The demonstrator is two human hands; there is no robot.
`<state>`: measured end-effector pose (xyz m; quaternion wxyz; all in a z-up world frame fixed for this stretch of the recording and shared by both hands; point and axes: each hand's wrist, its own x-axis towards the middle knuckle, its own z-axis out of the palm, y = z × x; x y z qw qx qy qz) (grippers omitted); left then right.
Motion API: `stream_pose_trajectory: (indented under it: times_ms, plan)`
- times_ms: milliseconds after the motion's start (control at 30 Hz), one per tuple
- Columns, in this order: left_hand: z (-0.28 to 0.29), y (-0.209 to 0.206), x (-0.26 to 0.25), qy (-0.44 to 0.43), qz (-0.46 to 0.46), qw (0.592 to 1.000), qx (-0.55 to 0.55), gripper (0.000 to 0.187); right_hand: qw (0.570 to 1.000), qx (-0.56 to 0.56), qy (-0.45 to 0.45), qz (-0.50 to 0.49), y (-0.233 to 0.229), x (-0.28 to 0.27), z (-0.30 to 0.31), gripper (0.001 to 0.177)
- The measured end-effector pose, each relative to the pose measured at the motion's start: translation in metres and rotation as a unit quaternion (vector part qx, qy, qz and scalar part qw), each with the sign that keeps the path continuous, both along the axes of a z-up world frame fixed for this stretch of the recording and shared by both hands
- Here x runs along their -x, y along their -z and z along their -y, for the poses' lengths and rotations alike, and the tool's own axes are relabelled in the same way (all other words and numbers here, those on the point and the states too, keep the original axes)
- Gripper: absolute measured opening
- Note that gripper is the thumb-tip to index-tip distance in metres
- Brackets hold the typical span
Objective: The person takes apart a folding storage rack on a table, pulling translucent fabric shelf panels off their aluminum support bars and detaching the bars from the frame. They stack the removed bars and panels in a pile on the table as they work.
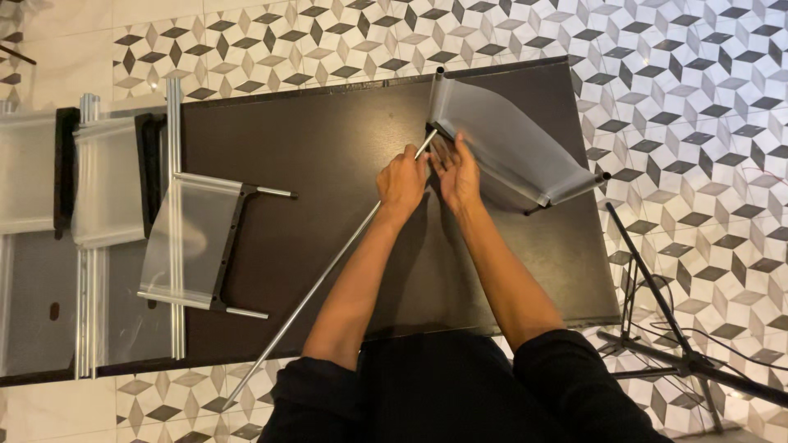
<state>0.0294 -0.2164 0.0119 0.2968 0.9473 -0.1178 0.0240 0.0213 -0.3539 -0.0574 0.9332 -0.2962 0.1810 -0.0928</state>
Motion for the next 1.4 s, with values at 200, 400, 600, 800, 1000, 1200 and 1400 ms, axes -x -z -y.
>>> stream_pose_trajectory:
  times_ms: [200,400,600,800,1000,1200,1400]
  plan:
    - [0.012,0.005,-0.013,-0.024,0.002,0.999,-0.025,0.041,1.0,-0.022,0.015,0.0,0.003,-0.011,0.0,0.057]
    - [0.012,0.002,-0.018,-0.012,-0.03,0.998,-0.047,0.042,0.996,-0.033,0.084,0.012,0.011,-0.018,-0.005,0.049]
    - [0.004,-0.001,-0.03,0.023,-0.085,0.996,-0.009,0.041,0.993,-0.033,0.114,-0.005,0.016,-0.028,-0.006,0.041]
    - [-0.006,0.036,-0.056,0.091,-0.122,0.977,0.147,0.05,0.99,-0.044,0.135,-0.019,0.018,-0.034,-0.008,0.039]
    - [-0.023,0.066,-0.065,0.061,-0.456,0.827,0.322,0.061,0.992,-0.03,0.123,-0.029,0.012,-0.026,-0.015,0.036]
    - [-0.004,0.029,-0.037,0.014,-0.04,0.992,0.118,0.044,0.992,-0.035,0.122,-0.027,0.007,-0.027,-0.014,0.034]
    - [-0.003,0.007,-0.03,0.026,-0.092,0.995,0.015,0.04,0.992,-0.043,0.121,-0.011,0.012,-0.029,-0.015,0.036]
